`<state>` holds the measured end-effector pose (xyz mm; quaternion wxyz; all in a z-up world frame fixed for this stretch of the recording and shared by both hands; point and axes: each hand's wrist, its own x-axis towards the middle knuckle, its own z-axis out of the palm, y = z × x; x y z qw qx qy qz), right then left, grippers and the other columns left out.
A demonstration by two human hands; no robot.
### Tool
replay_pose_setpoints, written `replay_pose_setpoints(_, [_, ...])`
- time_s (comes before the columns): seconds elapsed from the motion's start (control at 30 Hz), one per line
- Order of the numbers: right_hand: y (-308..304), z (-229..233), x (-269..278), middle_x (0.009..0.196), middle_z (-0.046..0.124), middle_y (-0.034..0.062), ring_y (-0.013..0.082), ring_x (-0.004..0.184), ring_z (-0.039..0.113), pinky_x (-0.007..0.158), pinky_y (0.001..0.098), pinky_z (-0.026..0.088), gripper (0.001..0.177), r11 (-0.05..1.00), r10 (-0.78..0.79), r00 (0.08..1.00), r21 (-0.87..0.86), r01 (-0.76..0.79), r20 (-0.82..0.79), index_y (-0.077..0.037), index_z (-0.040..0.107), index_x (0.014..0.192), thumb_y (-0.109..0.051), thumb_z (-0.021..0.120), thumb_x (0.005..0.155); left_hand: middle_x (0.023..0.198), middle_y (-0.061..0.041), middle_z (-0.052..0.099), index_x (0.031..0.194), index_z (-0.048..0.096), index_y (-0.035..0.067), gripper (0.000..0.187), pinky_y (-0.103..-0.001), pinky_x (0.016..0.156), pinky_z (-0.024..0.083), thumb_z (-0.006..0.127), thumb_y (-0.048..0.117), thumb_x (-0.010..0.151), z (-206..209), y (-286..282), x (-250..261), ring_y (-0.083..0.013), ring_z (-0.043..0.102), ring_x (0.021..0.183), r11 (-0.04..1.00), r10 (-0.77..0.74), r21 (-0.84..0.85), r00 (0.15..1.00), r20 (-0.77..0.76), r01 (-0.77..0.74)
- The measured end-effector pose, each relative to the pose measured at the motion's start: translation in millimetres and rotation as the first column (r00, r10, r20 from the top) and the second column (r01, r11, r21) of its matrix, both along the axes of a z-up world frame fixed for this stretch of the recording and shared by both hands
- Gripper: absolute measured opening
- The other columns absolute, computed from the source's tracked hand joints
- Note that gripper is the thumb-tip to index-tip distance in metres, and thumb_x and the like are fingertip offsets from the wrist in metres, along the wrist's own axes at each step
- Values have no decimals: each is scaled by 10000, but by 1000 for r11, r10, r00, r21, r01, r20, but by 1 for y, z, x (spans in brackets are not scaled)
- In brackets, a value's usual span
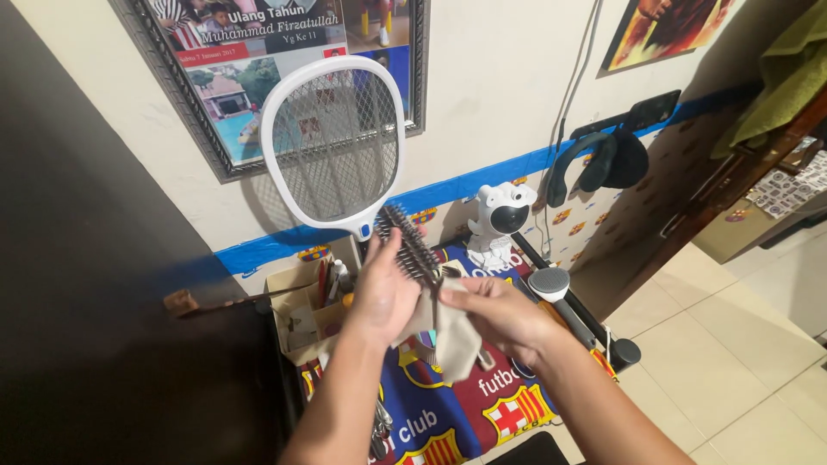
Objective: Organizing hair accessories and cleaning a pair of scissors with a cloth.
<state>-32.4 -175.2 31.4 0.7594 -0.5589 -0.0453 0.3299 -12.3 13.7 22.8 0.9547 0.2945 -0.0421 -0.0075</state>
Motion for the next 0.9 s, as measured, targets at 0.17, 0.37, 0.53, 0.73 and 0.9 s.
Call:
replay_pose_setpoints(0.17, [-6,4,-5,839,759,66,131,637,691,538,268,538,253,996,-32,999,-80,30,-19,-41,768,1065,-247,730,925,1150,-73,582,1262,506,137,261,-429,932,475,566,236,1028,-12,15,12,-203,556,1064,992,124,-9,992,-3,-124])
replay_pose_setpoints(0.37, [-18,-18,-9,798,742,54,136,638,683,567,295,560,253,983,-176,980,-68,171,-88,-37,760,1022,-262,753,907,1151,-45,606,1257,536,112,255,-399,978,460,477,247,1049,-67,31,43,-184,570,1082,954,259,-106,950,-174,-279])
replay_pose_setpoints(0.53, [-12,-20,-16,850,752,77,143,695,672,632,317,558,307,957,-287,958,28,288,-19,5,782,1055,-272,748,927,1102,-71,595,1216,549,90,298,-428,934,438,387,314,1106,-94,32,51,-193,554,987,937,164,-240,928,-335,-252])
replay_pose_setpoints(0.73, [-4,-13,-14,1015,778,102,150,901,724,836,317,580,288,900,-414,907,188,394,76,19,750,1103,-167,742,882,1150,-111,607,1186,544,57,280,-443,976,461,364,259,1112,-126,24,56,-219,554,1014,893,80,-387,927,-367,-230])
replay_pose_setpoints(0.9, [-5,-14,-12,913,765,83,132,802,698,745,301,568,249,934,-349,884,40,355,311,25,768,1058,-138,772,869,1244,-145,628,1228,531,31,369,-532,1000,444,305,267,1057,-92,17,41,-268,593,1107,937,81,-267,885,-459,-225])
